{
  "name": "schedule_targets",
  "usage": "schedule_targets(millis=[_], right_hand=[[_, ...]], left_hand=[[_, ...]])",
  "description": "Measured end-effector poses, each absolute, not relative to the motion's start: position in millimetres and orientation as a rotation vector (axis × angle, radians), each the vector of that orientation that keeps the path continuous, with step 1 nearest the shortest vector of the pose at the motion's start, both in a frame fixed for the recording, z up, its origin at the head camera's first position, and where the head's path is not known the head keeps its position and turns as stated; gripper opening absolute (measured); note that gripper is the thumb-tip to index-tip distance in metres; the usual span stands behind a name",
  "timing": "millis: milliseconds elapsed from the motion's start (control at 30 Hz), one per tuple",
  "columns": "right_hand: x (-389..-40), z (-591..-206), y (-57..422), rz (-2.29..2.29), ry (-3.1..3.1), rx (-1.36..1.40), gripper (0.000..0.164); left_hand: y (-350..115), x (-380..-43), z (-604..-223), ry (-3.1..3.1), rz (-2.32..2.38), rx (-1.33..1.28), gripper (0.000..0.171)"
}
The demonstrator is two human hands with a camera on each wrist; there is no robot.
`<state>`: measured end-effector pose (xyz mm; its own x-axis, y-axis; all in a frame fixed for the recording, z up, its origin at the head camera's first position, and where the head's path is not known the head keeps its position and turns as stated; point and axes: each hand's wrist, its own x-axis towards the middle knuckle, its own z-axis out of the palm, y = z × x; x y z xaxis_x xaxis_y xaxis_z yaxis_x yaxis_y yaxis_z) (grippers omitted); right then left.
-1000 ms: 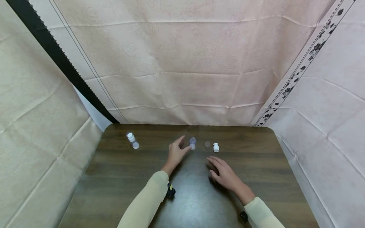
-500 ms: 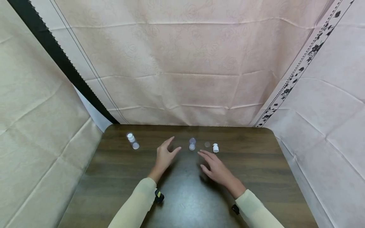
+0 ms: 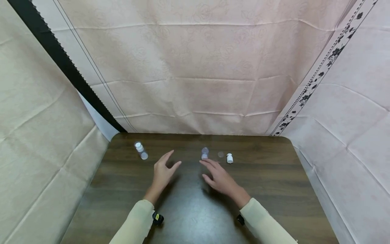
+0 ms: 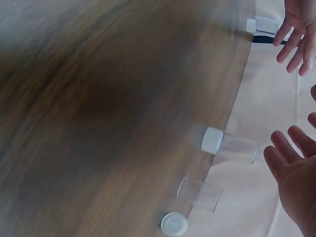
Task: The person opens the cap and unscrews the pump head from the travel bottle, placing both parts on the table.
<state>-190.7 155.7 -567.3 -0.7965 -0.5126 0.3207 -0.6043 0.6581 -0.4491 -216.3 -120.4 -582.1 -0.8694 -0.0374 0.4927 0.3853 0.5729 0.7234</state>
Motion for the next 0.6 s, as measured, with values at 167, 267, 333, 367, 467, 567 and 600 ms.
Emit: schedule_targets(millis=[167,267,333,367,467,567,600], right_hand=[[-193.6,-566.6,145.4,0.855,-2.756,0.942,0.057],[-196.0,-567.8,139.0,0.864,-2.761,0.963,0.057],[-196.8,-567.9,134.4,0.884,-2.767,0.969,0.056],[-197.0,-568.0,132.3,0.896,-2.769,0.973,0.056],[-196.9,-568.2,126.1,0.911,-2.786,0.971,0.056],[-197.5,-569.3,119.7,0.912,-2.793,0.975,0.056],[-197.9,-569.8,117.5,0.910,-2.795,0.974,0.056]], left_hand=[[-135.4,-208.4,-578.5,-2.364,-1.237,-0.230,0.055],[-144.4,-204.5,-579.1,-2.342,-1.199,-0.222,0.054],[-150.4,-202.3,-581.3,-2.321,-1.168,-0.220,0.053],[-153.5,-201.4,-583.0,-2.311,-1.154,-0.221,0.053],[-162.4,-198.9,-588.6,-2.274,-1.130,-0.212,0.052],[-171.2,-197.7,-595.2,-2.238,-1.133,-0.184,0.052],[-174.1,-197.4,-597.1,-2.226,-1.137,-0.172,0.052]])
